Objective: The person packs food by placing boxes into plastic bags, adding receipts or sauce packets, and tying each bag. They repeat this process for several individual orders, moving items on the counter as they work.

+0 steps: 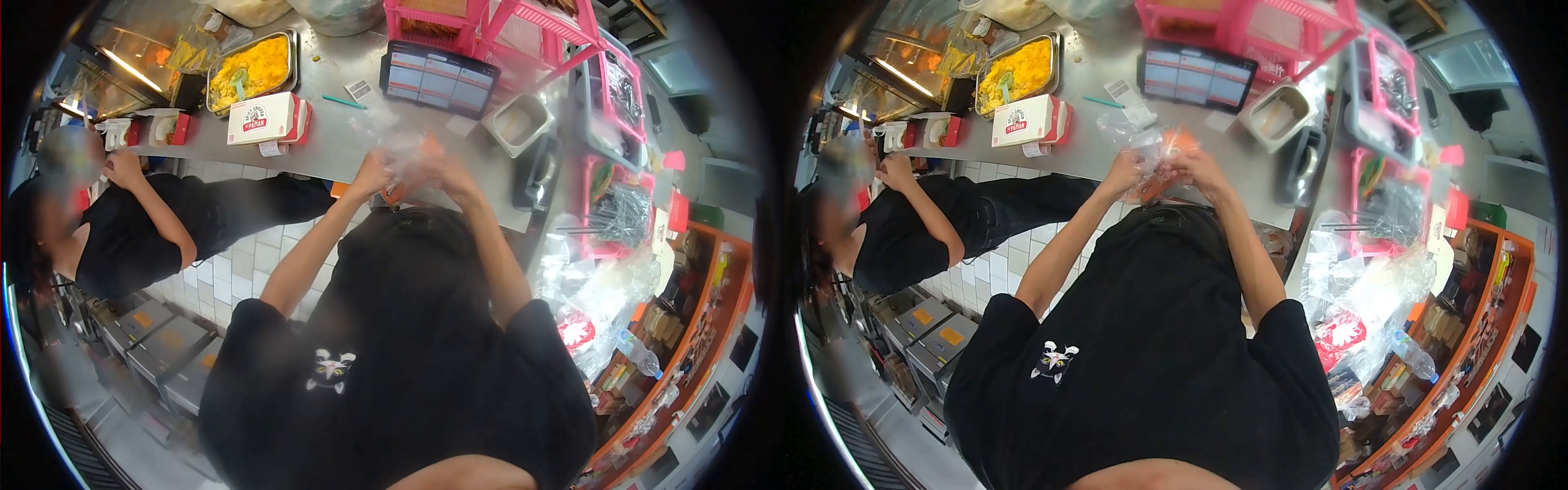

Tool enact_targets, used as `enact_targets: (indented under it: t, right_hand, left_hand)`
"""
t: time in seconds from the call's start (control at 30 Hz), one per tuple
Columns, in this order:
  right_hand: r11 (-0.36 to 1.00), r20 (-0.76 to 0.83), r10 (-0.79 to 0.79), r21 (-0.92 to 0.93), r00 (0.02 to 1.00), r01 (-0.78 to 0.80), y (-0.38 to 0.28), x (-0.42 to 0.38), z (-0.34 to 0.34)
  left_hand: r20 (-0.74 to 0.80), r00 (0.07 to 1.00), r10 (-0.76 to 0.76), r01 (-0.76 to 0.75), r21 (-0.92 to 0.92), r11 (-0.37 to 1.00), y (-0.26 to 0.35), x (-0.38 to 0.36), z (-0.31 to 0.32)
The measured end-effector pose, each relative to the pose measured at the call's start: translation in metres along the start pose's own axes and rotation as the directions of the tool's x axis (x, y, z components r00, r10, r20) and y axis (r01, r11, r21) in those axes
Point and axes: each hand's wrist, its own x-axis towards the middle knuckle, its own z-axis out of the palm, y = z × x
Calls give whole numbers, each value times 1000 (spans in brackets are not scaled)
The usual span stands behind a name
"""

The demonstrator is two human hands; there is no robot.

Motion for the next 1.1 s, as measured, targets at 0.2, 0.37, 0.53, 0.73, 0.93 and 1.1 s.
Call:
enact_targets:
  t: [0.2,0.37,0.53,0.73,0.93,1.1]
  right_hand:
    - [990,0,77,121,997,-76,21,23,-23]
    - [992,-49,64,108,997,-58,20,20,-18]
    - [950,-48,-131,-292,990,111,12,2,6]
    - [720,-192,-335,-684,922,119,12,9,0]
    - [452,35,-724,-729,689,513,34,28,-7]
    - [801,-247,-273,-594,930,77,-1,-2,16]
  left_hand:
    - [-32,998,-50,41,-237,971,-2,3,5]
    - [-12,996,-94,83,-373,924,12,1,3]
    - [-79,997,26,-28,-28,999,14,-2,2]
    - [-203,975,91,-89,17,996,18,-7,17]
    - [-252,963,-98,73,-106,992,31,-13,27]
    - [-287,957,-41,33,-32,999,21,-7,32]
